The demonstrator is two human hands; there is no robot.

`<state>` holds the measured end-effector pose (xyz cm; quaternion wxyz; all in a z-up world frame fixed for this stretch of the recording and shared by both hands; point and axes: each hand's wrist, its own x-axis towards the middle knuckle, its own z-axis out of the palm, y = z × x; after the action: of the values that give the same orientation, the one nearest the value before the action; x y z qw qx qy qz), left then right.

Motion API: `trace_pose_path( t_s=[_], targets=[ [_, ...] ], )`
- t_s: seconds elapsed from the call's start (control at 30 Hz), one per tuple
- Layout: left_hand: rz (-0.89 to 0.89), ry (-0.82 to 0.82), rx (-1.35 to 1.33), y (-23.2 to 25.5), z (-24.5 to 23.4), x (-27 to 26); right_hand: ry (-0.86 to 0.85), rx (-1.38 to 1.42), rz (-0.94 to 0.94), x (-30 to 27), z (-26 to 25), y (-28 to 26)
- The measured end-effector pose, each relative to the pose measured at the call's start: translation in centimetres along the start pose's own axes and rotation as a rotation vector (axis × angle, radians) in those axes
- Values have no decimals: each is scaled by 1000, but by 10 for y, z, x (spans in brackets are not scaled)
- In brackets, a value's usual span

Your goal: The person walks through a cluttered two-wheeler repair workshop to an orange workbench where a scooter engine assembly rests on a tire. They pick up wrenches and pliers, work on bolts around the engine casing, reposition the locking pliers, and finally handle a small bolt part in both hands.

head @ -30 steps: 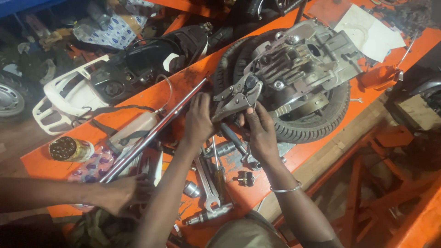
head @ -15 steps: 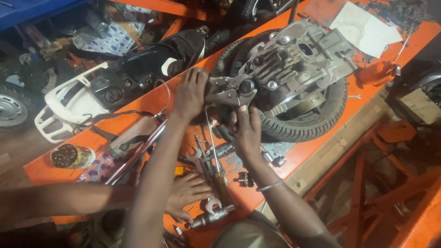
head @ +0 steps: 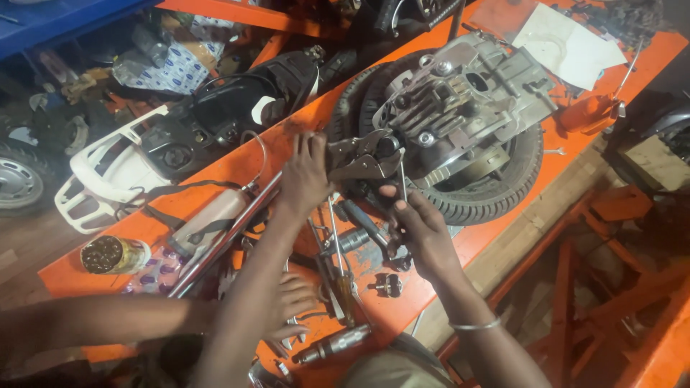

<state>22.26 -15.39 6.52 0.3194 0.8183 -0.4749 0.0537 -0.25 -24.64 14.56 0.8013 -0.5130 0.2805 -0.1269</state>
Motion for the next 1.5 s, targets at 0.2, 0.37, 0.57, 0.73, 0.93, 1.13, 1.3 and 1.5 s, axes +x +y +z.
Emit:
trace_pose_path(
  t_s=[0.2, 0.37, 0.57, 0.73, 0.93, 1.13, 1.3, 1.5],
  targets=[
    [-120, -73, 2, 0, 16, -13, 19, -206, -56, -3, 7, -2],
    [-109, -31, 40, 4, 26, -26, 72, -297, -178, 7, 18, 13],
    [-263, -78, -162, 59, -19, -40, 91, -308, -144, -5, 20, -3],
    [-360, -61, -232, 63, 11, -60, 79, -331, -110, -10, 7, -21],
    [-258, 53, -195, 55, 8, -47, 84, -590, -6, -23, -5, -72],
    [-187, 77, -155, 47, 7, -46, 73, -610, -53, -9, 0, -31],
    [-218, 76, -249, 63, -9, -48, 89, -630, -207, 10, 15, -4],
    [-224, 47, -236, 47, 19, -52, 42, -719, -15, 25, 6, -3]
  ],
)
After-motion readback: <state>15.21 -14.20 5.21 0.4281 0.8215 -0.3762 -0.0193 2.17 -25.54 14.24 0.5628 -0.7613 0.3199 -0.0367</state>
